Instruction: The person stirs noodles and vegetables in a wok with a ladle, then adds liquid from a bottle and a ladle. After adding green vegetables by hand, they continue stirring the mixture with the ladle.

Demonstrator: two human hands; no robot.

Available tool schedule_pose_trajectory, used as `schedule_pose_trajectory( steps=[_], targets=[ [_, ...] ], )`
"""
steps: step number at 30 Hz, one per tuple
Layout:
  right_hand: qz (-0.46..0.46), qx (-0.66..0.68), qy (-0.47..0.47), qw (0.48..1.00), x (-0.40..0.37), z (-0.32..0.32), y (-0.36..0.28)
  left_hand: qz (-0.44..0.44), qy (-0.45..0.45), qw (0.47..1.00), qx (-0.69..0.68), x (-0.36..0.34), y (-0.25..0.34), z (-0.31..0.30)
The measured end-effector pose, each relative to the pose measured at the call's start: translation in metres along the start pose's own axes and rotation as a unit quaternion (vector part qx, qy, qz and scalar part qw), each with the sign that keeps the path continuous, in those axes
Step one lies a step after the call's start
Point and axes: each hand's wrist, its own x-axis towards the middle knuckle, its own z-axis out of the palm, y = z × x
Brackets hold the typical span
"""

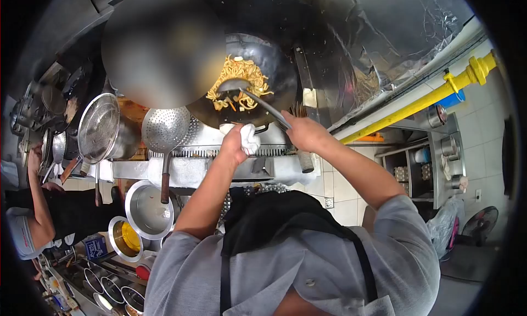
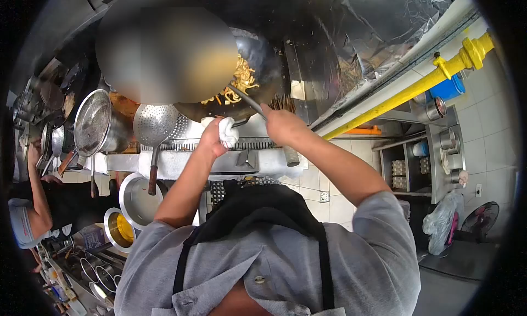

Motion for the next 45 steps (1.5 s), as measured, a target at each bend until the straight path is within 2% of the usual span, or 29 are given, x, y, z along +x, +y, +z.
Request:
schedule_pose_trajectory(
  steps=[1,3,5,6,7,9,11,12,14,17,21,22,24,25,26,27,29,30,31,32,33,35,37,38,39,41,42,43,45],
  targets=[
    [0.024,-0.003,0.006,1.000,0.008,0.000,-0.004,0.001,0.000,1.000,0.003,0.001,-0.011,-0.007],
    [0.023,-0.005,0.024,0.999,0.007,-0.008,-0.010,0.043,0.106,0.993,-0.001,-0.016,-0.047,-0.016],
    [0.008,0.012,0.041,0.999,-0.007,-0.016,-0.007,0.001,0.111,0.993,0.030,-0.044,-0.069,-0.013],
    [0.011,0.015,0.037,0.999,-0.016,-0.021,-0.003,0.027,0.222,0.974,0.042,-0.060,-0.070,0.024],
    [0.016,0.015,0.034,0.999,-0.023,-0.023,0.006,0.021,0.222,0.974,0.042,-0.055,-0.062,0.023],
    [-0.051,0.034,0.039,0.997,-0.044,-0.022,0.025,-0.016,0.063,0.997,-0.040,-0.036,-0.029,0.011],
    [-0.038,0.035,-0.002,0.999,-0.081,-0.042,0.025,0.027,0.017,0.999,0.022,0.002,-0.003,-0.018],
    [-0.031,0.033,-0.032,0.998,-0.092,-0.049,0.025,0.026,0.019,0.999,0.018,-0.002,0.000,-0.015],
    [-0.057,0.018,-0.030,0.998,-0.093,-0.047,0.035,-0.078,0.018,0.997,0.011,-0.013,0.015,0.005],
    [-0.056,0.001,-0.029,0.998,-0.057,-0.028,0.035,-0.095,-0.018,0.995,-0.030,-0.017,0.013,0.012],
    [0.000,-0.016,0.011,1.000,-0.010,-0.013,0.014,0.030,0.074,0.996,0.031,-0.017,-0.032,-0.017],
    [0.026,-0.014,-0.005,1.000,-0.015,-0.022,0.003,0.022,0.106,0.994,0.032,-0.024,-0.051,-0.024],
    [0.006,-0.005,0.012,1.000,-0.031,-0.027,0.006,0.006,0.148,0.988,0.047,-0.055,-0.074,-0.016],
    [-0.011,0.003,0.024,1.000,-0.039,-0.031,0.009,-0.001,0.159,0.985,0.060,-0.073,-0.073,-0.003],
    [0.005,0.015,-0.012,1.000,-0.047,-0.038,0.008,-0.031,0.118,0.992,0.030,-0.074,-0.069,-0.009],
    [0.007,0.016,-0.014,1.000,-0.050,-0.037,0.012,-0.013,0.153,0.988,-0.014,-0.071,-0.053,0.010],
    [-0.037,-0.018,-0.015,0.999,-0.056,-0.034,0.017,-0.009,0.107,0.994,0.016,-0.052,-0.013,0.025],
    [-0.039,-0.022,-0.011,0.999,-0.050,-0.032,0.013,-0.030,0.030,0.999,-0.009,-0.032,0.004,0.009],
    [-0.008,-0.026,-0.030,0.999,-0.041,-0.028,0.006,-0.054,-0.045,0.997,-0.034,-0.008,0.008,-0.018],
    [0.022,-0.030,-0.048,0.998,-0.035,-0.026,0.000,-0.040,-0.064,0.997,-0.027,0.009,0.003,-0.034],
    [0.020,-0.033,-0.043,0.998,-0.033,-0.028,-0.003,0.021,0.032,0.999,-0.013,0.004,-0.013,-0.029],
    [0.030,-0.017,-0.030,0.999,-0.030,-0.030,-0.009,-0.018,0.088,0.996,0.004,-0.016,-0.038,-0.026],
    [0.005,-0.015,-0.014,1.000,-0.032,-0.031,0.003,-0.089,0.068,0.993,-0.024,-0.056,-0.042,0.009],
    [-0.022,-0.023,-0.009,0.999,-0.031,-0.029,0.008,-0.096,0.141,0.984,-0.041,-0.060,-0.038,0.029],
    [-0.049,-0.031,-0.006,0.998,-0.029,-0.026,0.012,-0.101,0.001,0.992,-0.073,-0.048,-0.030,0.016],
    [-0.020,-0.028,-0.013,0.999,-0.010,-0.022,0.003,-0.021,0.085,0.996,-0.010,-0.030,-0.013,0.027],
    [0.009,-0.026,-0.019,0.999,-0.003,-0.020,-0.004,0.016,0.065,0.998,0.012,-0.011,-0.013,0.006],
    [0.007,-0.026,-0.015,1.000,-0.001,-0.021,-0.009,0.019,0.063,0.998,0.015,-0.014,-0.020,0.004],
    [0.040,-0.017,0.013,0.999,0.000,-0.026,-0.017,0.041,0.151,0.987,0.020,-0.036,-0.051,-0.006]
  ],
)
